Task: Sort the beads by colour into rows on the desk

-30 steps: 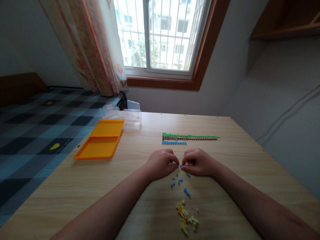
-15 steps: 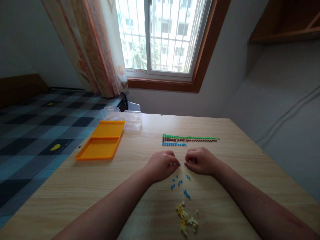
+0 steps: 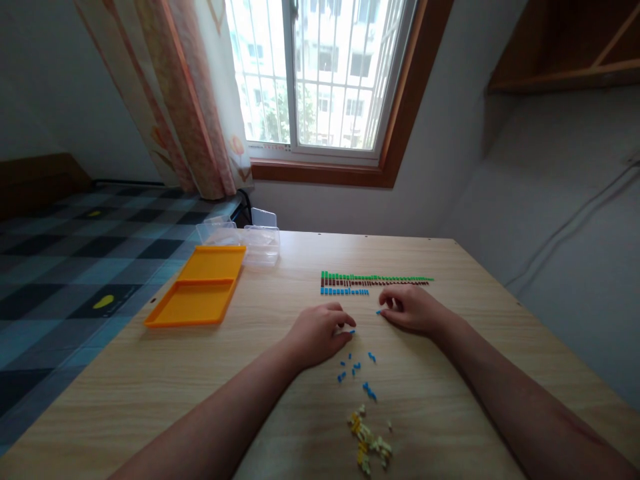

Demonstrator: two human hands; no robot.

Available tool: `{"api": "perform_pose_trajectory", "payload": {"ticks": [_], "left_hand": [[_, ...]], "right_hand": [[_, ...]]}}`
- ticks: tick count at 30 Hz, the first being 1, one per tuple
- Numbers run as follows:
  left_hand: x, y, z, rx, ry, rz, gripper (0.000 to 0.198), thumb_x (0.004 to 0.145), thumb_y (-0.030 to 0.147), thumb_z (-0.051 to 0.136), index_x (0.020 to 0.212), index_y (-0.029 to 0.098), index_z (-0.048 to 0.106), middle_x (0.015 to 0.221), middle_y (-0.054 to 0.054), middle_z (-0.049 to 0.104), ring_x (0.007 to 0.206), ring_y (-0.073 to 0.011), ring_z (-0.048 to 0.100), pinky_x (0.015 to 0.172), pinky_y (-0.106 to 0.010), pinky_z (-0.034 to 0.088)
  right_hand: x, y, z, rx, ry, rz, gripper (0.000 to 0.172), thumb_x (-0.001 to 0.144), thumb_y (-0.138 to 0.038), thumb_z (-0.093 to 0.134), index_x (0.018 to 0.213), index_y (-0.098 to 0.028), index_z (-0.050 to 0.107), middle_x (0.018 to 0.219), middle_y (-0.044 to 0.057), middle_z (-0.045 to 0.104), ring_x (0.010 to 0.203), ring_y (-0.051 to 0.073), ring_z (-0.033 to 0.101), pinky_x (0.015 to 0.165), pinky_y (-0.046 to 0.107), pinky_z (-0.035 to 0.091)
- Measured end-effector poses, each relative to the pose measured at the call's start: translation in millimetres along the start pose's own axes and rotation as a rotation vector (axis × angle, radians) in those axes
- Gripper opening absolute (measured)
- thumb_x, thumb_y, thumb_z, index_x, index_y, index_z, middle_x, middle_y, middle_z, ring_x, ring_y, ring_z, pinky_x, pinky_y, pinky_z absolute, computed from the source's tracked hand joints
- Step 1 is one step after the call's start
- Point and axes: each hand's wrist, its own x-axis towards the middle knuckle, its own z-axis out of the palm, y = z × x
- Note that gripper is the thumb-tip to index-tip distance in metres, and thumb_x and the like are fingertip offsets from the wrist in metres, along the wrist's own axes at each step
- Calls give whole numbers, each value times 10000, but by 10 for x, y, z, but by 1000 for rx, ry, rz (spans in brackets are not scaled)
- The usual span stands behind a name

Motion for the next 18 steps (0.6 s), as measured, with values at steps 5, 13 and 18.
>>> {"api": "perform_pose_trajectory", "payload": {"ticks": [5, 13, 18], "left_hand": [[0, -12, 4, -11, -4, 13, 182, 832, 253, 637, 977, 265, 745, 956, -16, 672, 781, -164, 625, 718, -279, 470], [-1, -2, -10, 15, 4, 11, 161, 831, 236, 636, 929, 274, 758, 934, -5, 679, 765, -158, 624, 695, -263, 461], [3, -2, -2, 51, 0, 41, 168, 846, 235, 621, 915, 272, 769, 913, -9, 690, 805, -174, 636, 720, -279, 461]], "right_hand": [[39, 26, 33, -124, 122, 6, 105, 845, -218, 603, 839, -218, 708, 782, 13, 692, 703, 151, 603, 656, 252, 398], [-12, -60, 11, 31, 71, -104, 154, 812, -190, 609, 840, -216, 758, 754, 23, 695, 661, 138, 603, 633, 241, 432], [10, -29, 19, -34, 73, -82, 198, 864, -224, 572, 861, -218, 770, 779, 37, 717, 703, 158, 633, 667, 260, 450]]}}
